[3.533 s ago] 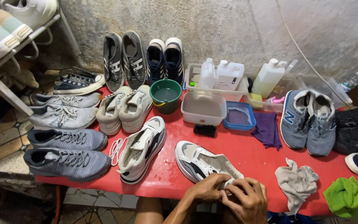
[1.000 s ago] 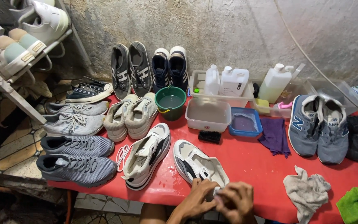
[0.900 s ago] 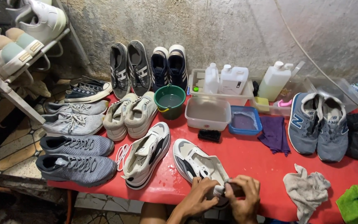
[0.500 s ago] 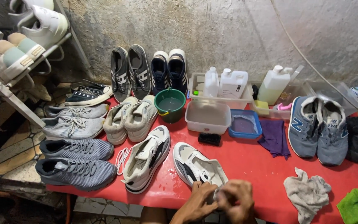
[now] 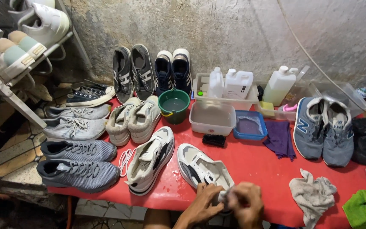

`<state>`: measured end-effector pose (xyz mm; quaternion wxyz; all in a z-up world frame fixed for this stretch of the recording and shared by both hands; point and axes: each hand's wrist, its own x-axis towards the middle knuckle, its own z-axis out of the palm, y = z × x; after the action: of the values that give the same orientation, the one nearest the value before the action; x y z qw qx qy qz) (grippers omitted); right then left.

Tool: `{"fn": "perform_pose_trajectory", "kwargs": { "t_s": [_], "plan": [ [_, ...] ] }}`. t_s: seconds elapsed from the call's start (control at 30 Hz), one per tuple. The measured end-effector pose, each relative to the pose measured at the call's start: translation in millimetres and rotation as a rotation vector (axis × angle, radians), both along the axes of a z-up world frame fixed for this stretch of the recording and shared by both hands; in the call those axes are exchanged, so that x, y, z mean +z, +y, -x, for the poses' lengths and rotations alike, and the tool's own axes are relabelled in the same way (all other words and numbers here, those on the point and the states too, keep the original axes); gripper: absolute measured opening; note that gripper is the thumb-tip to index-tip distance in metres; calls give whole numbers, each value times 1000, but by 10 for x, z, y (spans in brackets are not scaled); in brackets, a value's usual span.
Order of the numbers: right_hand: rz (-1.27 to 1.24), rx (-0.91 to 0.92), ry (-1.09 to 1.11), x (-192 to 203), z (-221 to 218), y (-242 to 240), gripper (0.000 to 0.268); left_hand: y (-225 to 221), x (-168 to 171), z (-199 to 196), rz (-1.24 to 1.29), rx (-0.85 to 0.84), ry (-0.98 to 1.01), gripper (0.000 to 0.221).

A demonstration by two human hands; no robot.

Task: Cleaning a white sneaker by scrubbing the midsole with a brush and wiping it with a cloth.

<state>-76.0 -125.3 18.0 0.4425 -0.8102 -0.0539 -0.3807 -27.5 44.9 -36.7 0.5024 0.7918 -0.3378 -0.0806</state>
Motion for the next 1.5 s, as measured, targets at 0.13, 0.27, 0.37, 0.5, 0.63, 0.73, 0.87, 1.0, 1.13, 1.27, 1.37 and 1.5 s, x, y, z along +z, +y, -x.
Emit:
{"fn": "perform_pose_trajectory", "kwargs": {
  "t_s": [0.13,0.27,0.37,0.5,0.63,0.73,0.87,1.0,1.13,1.27,1.37,1.5],
  "plan": [
    [50,-84,-103,16,-41,68,9,32,162,-16,-26,3,109,36],
    [299,-24,-140,-187,10,-39,19,5,7,-2,-30,-17,67,43],
    [374,-47,-197,-45,24,20,18,29,8,-35,-23,-32,43,41],
    [213,-251,-76,-145,-21,2,15,-7,-16,-76,-54,-11,46,42],
    [391,-98,-206,-121,24,62,25,60,-39,-103,-43,-87,60,36],
    [368,-180,-153,-106,35,120,18,54,-238,-105,36,-95,-22,47],
    [418,-292,-96,-144,-8,171,16,76,-376,-155,78,-115,-68,53],
    [416,-382,11,-23,-16,164,17,12,-279,-144,84,-81,-122,39],
    [622,-235,-40,-122,-7,106,25,23,-178,-161,55,-155,-57,50],
    [474,-257,14,43,-13,184,17,22,-313,-181,77,-94,-86,49],
    [382,-164,-24,203,-94,-15,13,22,-192,-151,40,-107,-39,44],
    [34,-534,309,356,-243,-527,26,24,-110,-86,30,-59,-4,37]
  ]
}}
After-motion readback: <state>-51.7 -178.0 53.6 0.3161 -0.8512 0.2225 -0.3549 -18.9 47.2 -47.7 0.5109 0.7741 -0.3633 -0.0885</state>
